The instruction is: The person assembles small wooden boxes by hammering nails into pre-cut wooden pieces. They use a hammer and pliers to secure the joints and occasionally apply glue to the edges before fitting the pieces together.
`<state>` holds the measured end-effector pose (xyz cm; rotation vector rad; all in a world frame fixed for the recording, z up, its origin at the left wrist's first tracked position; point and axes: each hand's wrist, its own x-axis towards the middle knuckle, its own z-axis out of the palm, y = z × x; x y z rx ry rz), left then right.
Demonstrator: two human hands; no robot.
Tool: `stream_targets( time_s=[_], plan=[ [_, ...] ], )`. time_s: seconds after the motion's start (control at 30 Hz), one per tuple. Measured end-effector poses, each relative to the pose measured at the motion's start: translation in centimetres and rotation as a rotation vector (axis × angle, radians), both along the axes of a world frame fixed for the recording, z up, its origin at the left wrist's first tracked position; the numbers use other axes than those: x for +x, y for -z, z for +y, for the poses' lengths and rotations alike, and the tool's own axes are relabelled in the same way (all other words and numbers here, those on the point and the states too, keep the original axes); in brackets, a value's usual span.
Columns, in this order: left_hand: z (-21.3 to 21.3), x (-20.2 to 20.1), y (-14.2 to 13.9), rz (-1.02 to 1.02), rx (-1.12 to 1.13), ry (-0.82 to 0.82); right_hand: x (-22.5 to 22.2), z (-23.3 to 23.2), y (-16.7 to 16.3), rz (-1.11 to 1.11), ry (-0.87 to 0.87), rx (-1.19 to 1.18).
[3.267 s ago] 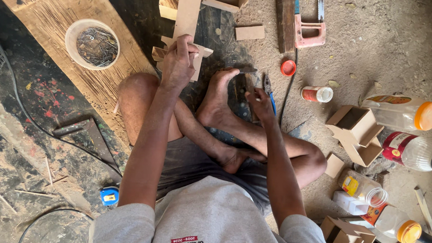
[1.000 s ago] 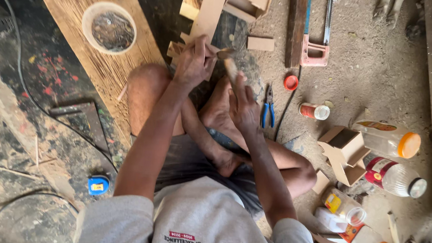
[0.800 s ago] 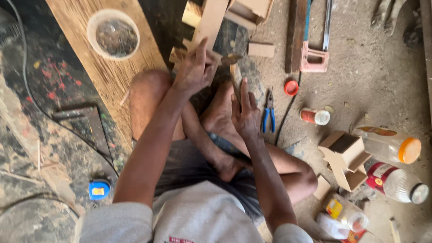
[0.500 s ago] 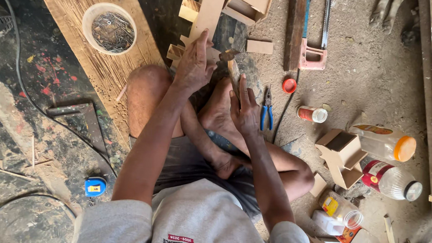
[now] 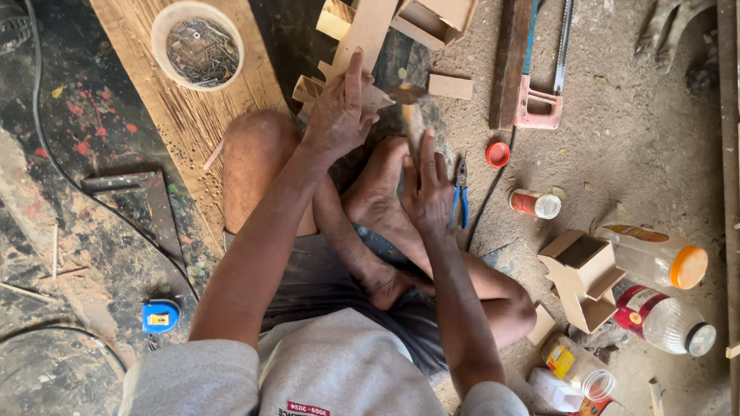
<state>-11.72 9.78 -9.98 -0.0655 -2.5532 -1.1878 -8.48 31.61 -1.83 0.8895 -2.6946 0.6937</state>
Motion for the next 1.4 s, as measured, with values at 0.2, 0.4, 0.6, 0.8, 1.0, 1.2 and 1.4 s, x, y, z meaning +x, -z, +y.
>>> stream_targets(
  time_s=[0.2, 0.4, 0.6, 0.8, 1.0, 1.2, 1.4],
  plan=[
    [-0.2, 0.0, -0.1, 0.007, -0.036, 0.012, -0.2, -0.2, -0.1, -0.089, -0.044, 0.124],
    [-0.1, 0.0, 0.0, -0.004, 0.004, 0.01, -0.1, 0.0, 0.4, -0.079, 0.005, 0.03],
    [0.0, 0.1, -0.5, 0.0, 0.016, 0.029, -0.2, 0.3, 0.0, -0.052, 0.02, 0.06],
    [0.0, 0.3, -0.8, -0.042, 0.012, 0.019, -0.1, 0.1, -0.3, -0.094, -0.027, 0.131],
    [-0.1, 0.3, -1.1, 0.003, 0.002, 0.032, -0.3, -0.1, -0.3, -0.047, -0.04, 0.061],
    [-0.3, 0.5, -1.2, 0.0, 0.002, 0.041, -0.3, -0.1, 0.0, -0.042, -0.027, 0.072],
    [-0.1, 0.4, -1.0, -0.001, 0.01, 0.041, -0.6, 0.3, 0.5, -0.079, -0.04, 0.14]
  ],
)
